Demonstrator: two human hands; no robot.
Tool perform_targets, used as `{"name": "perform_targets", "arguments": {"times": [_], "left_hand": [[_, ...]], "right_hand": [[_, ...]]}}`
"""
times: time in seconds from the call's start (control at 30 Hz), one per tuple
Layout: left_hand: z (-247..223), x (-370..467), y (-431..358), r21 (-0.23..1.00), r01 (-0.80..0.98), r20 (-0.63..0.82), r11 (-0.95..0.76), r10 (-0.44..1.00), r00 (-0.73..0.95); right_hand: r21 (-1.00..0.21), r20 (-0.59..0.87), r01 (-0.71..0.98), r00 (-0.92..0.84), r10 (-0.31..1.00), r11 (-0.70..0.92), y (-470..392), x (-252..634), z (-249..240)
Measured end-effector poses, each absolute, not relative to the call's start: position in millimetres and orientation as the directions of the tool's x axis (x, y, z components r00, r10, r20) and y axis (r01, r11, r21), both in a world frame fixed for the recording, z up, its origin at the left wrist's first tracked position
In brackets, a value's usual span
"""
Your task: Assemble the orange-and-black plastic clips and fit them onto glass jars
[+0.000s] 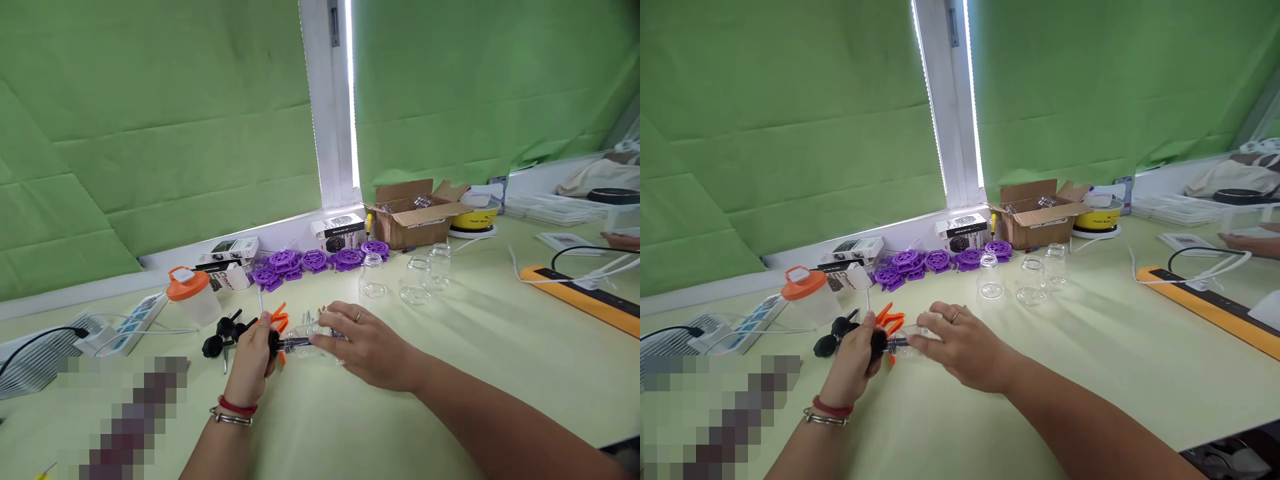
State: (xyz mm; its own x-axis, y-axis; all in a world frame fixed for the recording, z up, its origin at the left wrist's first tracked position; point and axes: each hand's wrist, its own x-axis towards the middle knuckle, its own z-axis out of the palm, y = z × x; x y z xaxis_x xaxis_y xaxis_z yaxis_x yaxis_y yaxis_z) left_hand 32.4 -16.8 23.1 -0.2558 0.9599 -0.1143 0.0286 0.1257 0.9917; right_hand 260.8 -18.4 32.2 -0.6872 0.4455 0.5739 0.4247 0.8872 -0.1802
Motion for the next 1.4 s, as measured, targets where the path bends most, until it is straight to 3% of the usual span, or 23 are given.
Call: {"name": "perform_targets", "arguments": {"times": [0.07,0.13,0.17,0.23,0.33,0.4,0.47,0.73,0.97,1.07,1.13,1.27,1.33,1.4], "left_hand": [[23,26,-13,0.987,-0.077,-0.155,0.138,0.939,-0.307],[23,22,-11,0.981,-0.161,-0.159,0.111,0.932,-0.325],[23,21,-11,0.978,-0.186,-0.154,0.097,0.933,-0.325],[23,22,-11,0.976,-0.201,-0.143,0.082,0.939,-0.313],[21,26,-12,0.980,-0.180,-0.131,0.083,0.951,-0.279],[19,28,-12,0.985,-0.153,-0.118,0.079,0.957,-0.266],[19,29,-13,0.990,-0.118,-0.104,0.075,0.961,-0.256],[16,28,-12,0.996,-0.051,-0.082,0.072,0.970,-0.230],[18,32,-14,0.998,0.031,-0.046,0.054,0.975,-0.219],[18,33,-15,0.998,0.034,-0.047,0.056,0.977,-0.209],[16,33,-15,0.998,0.025,-0.052,0.057,0.982,-0.183],[10,34,-15,0.998,0.048,-0.031,0.037,0.993,-0.117],[9,34,-16,0.997,0.074,-0.015,0.023,0.994,-0.107],[11,33,-17,0.996,0.093,0.023,-0.012,0.993,-0.119]], "right_hand": [[0.008,0.611,0.427,-0.718,0.334,0.904,-18,269,41],[0.019,0.667,0.488,-0.657,0.353,0.873,-18,282,46],[-0.034,0.698,0.530,-0.594,0.400,0.847,-17,290,46],[-0.263,0.738,0.628,-0.358,0.572,0.732,-16,308,40],[-0.658,0.558,0.643,0.069,0.827,0.391,-13,334,16],[-0.758,0.356,0.636,0.215,0.910,0.146,-10,346,-4],[-0.754,0.269,0.656,0.252,0.930,0.040,-5,353,-22],[-0.596,0.266,0.803,0.188,0.946,0.008,17,354,-43],[-0.488,0.406,0.869,0.141,0.903,0.084,21,356,-45],[-0.429,0.569,0.881,0.095,0.817,0.197,7,345,-30],[-0.373,0.631,0.852,-0.057,0.773,0.367,-6,324,-14],[-0.363,0.468,0.689,-0.448,0.762,0.627,-26,262,19],[-0.385,0.324,0.662,-0.555,0.766,0.643,-28,234,29],[-0.457,0.218,0.669,-0.555,0.803,0.586,-24,216,32]]}}
